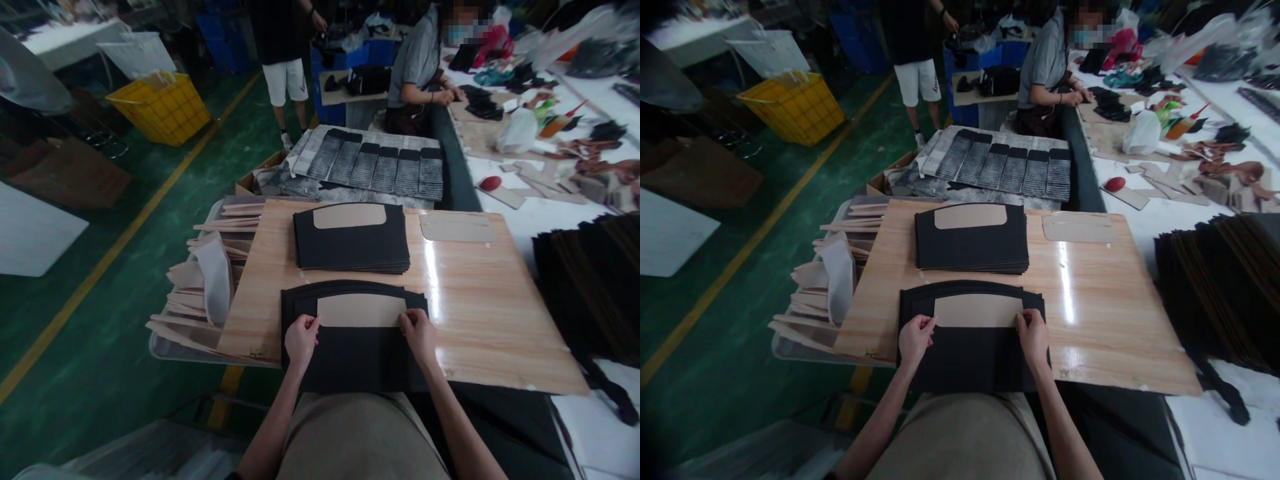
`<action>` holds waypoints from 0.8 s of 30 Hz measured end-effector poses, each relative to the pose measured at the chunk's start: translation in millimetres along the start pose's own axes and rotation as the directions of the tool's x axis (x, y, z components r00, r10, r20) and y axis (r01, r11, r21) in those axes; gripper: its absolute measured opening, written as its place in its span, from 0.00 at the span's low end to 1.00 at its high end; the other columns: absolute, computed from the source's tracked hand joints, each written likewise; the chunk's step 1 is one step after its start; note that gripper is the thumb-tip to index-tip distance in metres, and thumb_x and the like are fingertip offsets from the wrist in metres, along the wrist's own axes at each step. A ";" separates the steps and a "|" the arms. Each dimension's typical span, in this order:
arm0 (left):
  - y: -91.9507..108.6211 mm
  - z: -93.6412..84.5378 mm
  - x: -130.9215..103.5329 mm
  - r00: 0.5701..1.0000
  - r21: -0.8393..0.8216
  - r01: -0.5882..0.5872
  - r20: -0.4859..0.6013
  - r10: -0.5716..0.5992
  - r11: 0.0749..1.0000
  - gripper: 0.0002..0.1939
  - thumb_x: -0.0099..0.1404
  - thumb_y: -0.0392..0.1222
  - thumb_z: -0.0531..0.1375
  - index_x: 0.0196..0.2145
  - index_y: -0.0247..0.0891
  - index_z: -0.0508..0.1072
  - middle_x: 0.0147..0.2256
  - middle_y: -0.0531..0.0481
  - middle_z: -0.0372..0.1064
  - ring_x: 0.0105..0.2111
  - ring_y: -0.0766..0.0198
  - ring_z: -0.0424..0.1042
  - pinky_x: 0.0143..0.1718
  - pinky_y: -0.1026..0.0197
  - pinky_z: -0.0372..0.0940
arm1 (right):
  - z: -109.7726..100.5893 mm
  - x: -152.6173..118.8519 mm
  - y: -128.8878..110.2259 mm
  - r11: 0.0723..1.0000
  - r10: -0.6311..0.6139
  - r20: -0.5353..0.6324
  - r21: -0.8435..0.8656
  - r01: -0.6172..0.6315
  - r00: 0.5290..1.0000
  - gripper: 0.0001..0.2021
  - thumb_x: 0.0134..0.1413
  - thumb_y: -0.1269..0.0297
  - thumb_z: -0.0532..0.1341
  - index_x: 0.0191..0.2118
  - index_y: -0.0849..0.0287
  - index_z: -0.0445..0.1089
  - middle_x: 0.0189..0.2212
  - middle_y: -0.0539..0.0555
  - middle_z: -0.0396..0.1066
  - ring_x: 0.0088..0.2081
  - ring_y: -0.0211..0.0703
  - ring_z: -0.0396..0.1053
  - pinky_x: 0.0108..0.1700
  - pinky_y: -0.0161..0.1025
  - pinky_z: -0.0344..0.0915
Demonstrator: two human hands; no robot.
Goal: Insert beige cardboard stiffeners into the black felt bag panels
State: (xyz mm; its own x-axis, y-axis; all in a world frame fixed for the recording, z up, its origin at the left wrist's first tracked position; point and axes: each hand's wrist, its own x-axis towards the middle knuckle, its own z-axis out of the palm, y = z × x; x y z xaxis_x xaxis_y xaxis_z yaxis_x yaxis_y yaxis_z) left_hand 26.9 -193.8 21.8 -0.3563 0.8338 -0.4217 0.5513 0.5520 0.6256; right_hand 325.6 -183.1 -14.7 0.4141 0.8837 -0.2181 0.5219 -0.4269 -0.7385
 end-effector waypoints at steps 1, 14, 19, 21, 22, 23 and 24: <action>0.1 -0.2 -0.2 1.000 0.001 0.000 0.000 0.000 1.000 0.18 0.63 0.57 0.55 0.28 0.40 0.72 0.22 0.55 0.73 0.17 0.68 0.70 0.23 0.66 0.58 | 0.1 0.0 -0.2 1.000 0.001 -0.002 0.004 -0.001 1.000 0.19 0.50 0.45 0.55 0.37 0.56 0.65 0.28 0.56 0.73 0.27 0.47 0.71 0.31 0.43 0.66; -2.6 0.7 1.2 1.000 0.022 -0.014 -0.006 0.014 1.000 0.18 0.63 0.57 0.54 0.29 0.41 0.72 0.22 0.56 0.72 0.17 0.68 0.70 0.23 0.65 0.57 | 2.3 2.0 -0.1 0.999 0.030 -0.001 -0.035 -0.030 1.000 0.15 0.52 0.50 0.55 0.38 0.56 0.65 0.29 0.55 0.73 0.24 0.45 0.70 0.30 0.42 0.66; 0.8 -1.4 -0.4 1.000 0.041 -0.004 -0.002 0.004 0.999 0.17 0.63 0.57 0.54 0.28 0.41 0.71 0.22 0.56 0.72 0.17 0.68 0.70 0.24 0.65 0.57 | 1.8 -0.3 -5.2 0.997 0.032 -0.010 -0.070 -0.033 0.999 0.14 0.54 0.52 0.54 0.38 0.56 0.65 0.30 0.55 0.73 0.24 0.44 0.70 0.29 0.42 0.65; 1.5 -1.8 -1.0 1.000 0.039 -0.003 -0.001 0.003 0.999 0.17 0.63 0.57 0.54 0.28 0.41 0.71 0.22 0.56 0.73 0.18 0.68 0.70 0.24 0.65 0.57 | 1.0 -0.5 -6.8 0.997 0.026 -0.011 -0.078 -0.027 1.000 0.13 0.55 0.52 0.54 0.38 0.56 0.65 0.30 0.55 0.73 0.24 0.44 0.70 0.30 0.42 0.64; 1.7 -1.8 -1.2 1.000 0.036 -0.002 0.000 0.002 0.999 0.17 0.63 0.57 0.54 0.28 0.41 0.71 0.23 0.56 0.73 0.18 0.68 0.70 0.24 0.65 0.57 | 0.4 -0.2 -7.4 0.996 0.030 -0.006 -0.080 -0.030 1.000 0.12 0.55 0.53 0.54 0.37 0.56 0.64 0.30 0.55 0.73 0.24 0.44 0.70 0.30 0.42 0.64; 1.9 -1.7 -1.2 1.000 0.035 -0.001 0.000 0.001 0.999 0.17 0.63 0.57 0.54 0.28 0.41 0.71 0.23 0.56 0.73 0.18 0.68 0.70 0.24 0.65 0.57 | -0.3 0.3 -8.2 0.996 0.038 0.002 -0.084 -0.038 0.999 0.11 0.55 0.53 0.55 0.37 0.56 0.64 0.30 0.54 0.72 0.24 0.43 0.70 0.30 0.41 0.64; 2.0 -1.5 -1.0 1.000 0.034 0.001 0.001 -0.001 0.999 0.17 0.63 0.57 0.55 0.28 0.41 0.71 0.23 0.56 0.73 0.18 0.68 0.70 0.24 0.65 0.57 | -1.0 0.9 -9.0 0.995 0.051 0.012 -0.092 -0.049 0.999 0.11 0.55 0.54 0.55 0.37 0.55 0.64 0.29 0.54 0.72 0.24 0.43 0.70 0.30 0.41 0.63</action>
State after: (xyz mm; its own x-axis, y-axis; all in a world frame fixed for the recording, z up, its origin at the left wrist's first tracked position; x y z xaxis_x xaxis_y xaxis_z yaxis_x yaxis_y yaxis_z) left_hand 27.2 -193.5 24.4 -0.3559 0.8332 -0.4232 0.5765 0.5522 0.6023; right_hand 322.1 -178.7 -7.6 0.4311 0.8632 -0.2627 0.5670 -0.4857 -0.6653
